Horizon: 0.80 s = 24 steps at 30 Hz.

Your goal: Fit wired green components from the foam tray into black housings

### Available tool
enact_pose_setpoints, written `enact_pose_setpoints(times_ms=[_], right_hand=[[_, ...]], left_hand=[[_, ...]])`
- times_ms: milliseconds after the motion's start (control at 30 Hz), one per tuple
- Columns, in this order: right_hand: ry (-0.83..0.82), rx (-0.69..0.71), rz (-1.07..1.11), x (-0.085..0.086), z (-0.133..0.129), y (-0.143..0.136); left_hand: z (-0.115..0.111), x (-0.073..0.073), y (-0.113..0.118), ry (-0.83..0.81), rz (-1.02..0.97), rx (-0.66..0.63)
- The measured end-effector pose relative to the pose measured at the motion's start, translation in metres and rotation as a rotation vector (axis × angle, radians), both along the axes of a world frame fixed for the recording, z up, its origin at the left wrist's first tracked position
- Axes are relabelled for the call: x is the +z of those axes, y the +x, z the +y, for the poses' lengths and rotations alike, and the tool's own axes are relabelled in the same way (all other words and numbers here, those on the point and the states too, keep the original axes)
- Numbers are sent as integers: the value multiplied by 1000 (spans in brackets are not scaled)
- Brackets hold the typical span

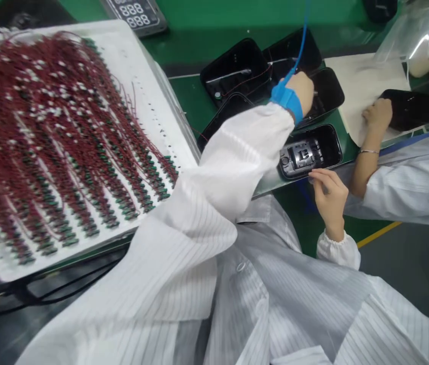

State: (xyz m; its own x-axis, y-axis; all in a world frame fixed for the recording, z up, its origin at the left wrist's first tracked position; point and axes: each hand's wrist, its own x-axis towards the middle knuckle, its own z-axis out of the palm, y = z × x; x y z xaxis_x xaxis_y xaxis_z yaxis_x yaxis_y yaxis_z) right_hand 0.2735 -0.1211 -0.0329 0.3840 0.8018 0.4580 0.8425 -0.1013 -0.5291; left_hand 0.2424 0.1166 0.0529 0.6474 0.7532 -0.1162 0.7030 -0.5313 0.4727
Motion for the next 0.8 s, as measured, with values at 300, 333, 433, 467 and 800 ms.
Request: enact_pose_setpoints(times_ms=[300, 333, 433, 467, 800], right_hand=[[56, -28, 51, -3, 4, 15], [64, -16, 60, -4, 5, 18], [67, -1, 100, -6, 7, 24], [61, -2, 113, -7, 8, 25], [39, 30, 182, -12, 12, 26]], left_hand=[[54, -68, 15, 7, 119, -163], [56, -71, 14, -15, 115, -153], [57, -74, 15, -57, 100, -115], [56, -74, 15, -68, 104, -102], [40, -54, 26, -65, 191, -26]])
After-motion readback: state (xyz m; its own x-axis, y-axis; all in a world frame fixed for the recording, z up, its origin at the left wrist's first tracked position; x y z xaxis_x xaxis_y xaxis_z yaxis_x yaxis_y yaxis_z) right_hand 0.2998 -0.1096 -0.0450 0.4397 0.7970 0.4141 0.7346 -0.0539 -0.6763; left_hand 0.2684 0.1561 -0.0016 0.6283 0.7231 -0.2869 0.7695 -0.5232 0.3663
